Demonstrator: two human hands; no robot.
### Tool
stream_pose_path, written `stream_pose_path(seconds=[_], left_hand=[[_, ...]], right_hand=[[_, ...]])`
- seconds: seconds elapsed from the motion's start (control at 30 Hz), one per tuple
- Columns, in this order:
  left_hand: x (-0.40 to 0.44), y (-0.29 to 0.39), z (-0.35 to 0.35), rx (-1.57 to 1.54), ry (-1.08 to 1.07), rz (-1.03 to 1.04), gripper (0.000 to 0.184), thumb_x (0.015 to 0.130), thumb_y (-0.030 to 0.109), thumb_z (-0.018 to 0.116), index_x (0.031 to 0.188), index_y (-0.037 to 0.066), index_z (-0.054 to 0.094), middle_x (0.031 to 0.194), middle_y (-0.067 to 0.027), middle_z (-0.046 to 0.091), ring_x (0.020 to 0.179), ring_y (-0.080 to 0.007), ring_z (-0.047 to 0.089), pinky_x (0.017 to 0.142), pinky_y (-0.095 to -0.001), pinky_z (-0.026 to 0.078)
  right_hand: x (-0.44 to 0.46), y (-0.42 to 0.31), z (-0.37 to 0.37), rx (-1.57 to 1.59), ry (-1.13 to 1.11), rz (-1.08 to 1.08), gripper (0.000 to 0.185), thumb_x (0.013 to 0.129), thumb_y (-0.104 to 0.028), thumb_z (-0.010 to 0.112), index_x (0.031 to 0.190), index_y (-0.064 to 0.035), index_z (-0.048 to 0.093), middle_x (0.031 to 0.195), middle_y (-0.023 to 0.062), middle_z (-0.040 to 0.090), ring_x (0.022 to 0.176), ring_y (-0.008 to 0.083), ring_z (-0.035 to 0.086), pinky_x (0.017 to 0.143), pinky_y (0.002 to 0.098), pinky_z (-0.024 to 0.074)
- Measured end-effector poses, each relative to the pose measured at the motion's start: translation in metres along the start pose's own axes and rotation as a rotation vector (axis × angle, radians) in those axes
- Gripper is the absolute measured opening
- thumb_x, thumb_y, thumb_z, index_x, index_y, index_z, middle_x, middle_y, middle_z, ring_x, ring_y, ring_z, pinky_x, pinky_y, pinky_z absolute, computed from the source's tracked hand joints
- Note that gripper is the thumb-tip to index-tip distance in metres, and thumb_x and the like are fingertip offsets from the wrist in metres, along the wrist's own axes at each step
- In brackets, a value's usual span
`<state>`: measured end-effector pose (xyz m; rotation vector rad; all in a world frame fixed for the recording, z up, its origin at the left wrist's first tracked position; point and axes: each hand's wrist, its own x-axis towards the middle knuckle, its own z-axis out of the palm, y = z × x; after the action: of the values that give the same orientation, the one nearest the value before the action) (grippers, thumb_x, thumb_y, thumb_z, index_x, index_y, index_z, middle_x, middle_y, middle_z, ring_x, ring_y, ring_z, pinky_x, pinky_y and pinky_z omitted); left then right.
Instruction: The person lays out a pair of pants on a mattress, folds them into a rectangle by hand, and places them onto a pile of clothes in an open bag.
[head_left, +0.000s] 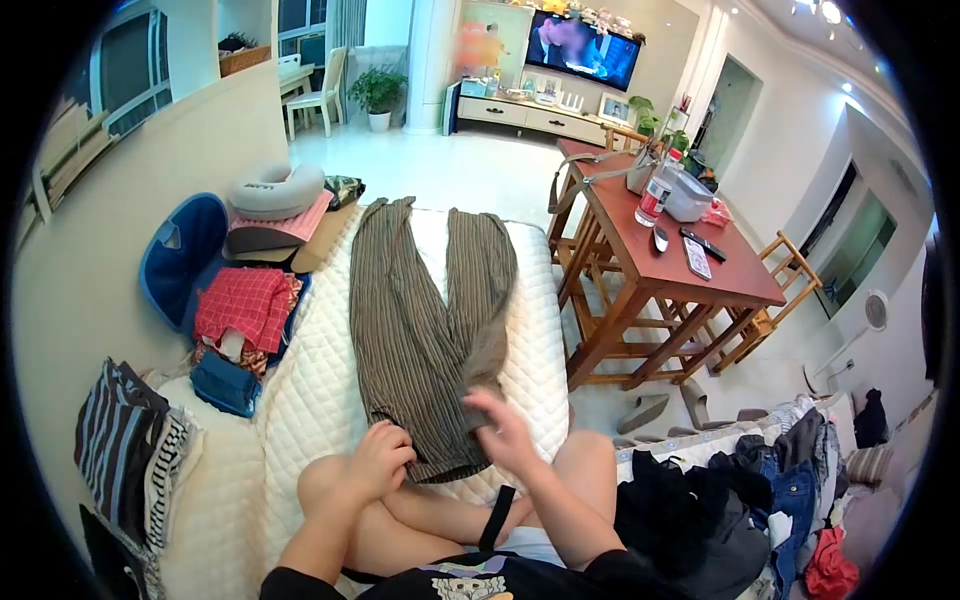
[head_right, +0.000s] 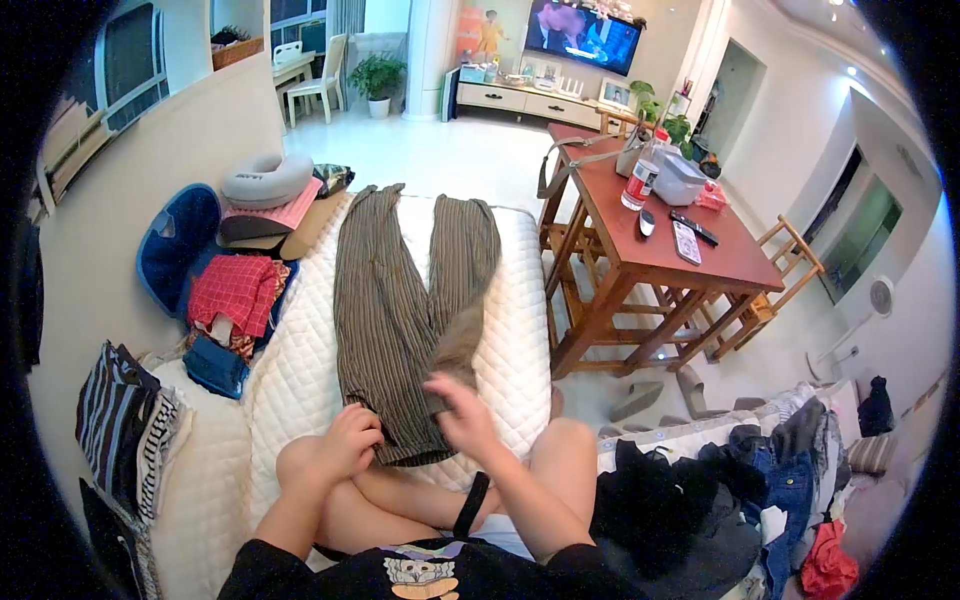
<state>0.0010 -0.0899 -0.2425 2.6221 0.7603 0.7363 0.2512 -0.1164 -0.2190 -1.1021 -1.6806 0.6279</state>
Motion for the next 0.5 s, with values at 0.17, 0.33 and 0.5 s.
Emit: stream_pose_path(seconds=[0.17,0.33,0.5], left_hand=[[-0.015,0.006,0.0,0.077,0.25,-0.253,0.019,0.06,0.003,0.061,0.078,0.005,0.062,0.097,-0.0115,0.054,0.094,-0.0332,0.051,0.083,-0.0445,0.043],[-0.02,-0.002,0.007,-0.217,0.373,-0.389,0.018,0.061,0.002,0.062,0.079,0.002,0.061,0.116,-0.0154,0.055,0.102,-0.0369,0.051,0.087,-0.0433,0.044],[-0.006,-0.012,0.002,-0.164,0.265,-0.165,0.018,0.061,0.0,0.062,0.079,0.001,0.061,0.129,-0.0145,0.053,0.122,-0.0385,0.044,0.097,-0.0439,0.039]], right_hand=[[0.0,0.007,0.088,-0.072,-0.294,-0.248,0.035,0.082,-0.002,0.052,0.116,-0.0002,0.054,0.124,0.0208,0.054,0.116,0.0351,0.051,0.098,0.0408,0.0407],[-0.006,0.005,0.098,-0.007,-0.271,-0.18,0.043,0.082,-0.007,0.056,0.123,0.0007,0.049,0.127,0.0226,0.05,0.116,0.0367,0.05,0.099,0.0418,0.0395],[-0.011,-0.009,0.089,-0.105,-0.196,-0.164,0.064,0.075,-0.022,0.07,0.13,-0.0015,0.044,0.123,0.0188,0.046,0.113,0.0368,0.045,0.097,0.0414,0.0387]])
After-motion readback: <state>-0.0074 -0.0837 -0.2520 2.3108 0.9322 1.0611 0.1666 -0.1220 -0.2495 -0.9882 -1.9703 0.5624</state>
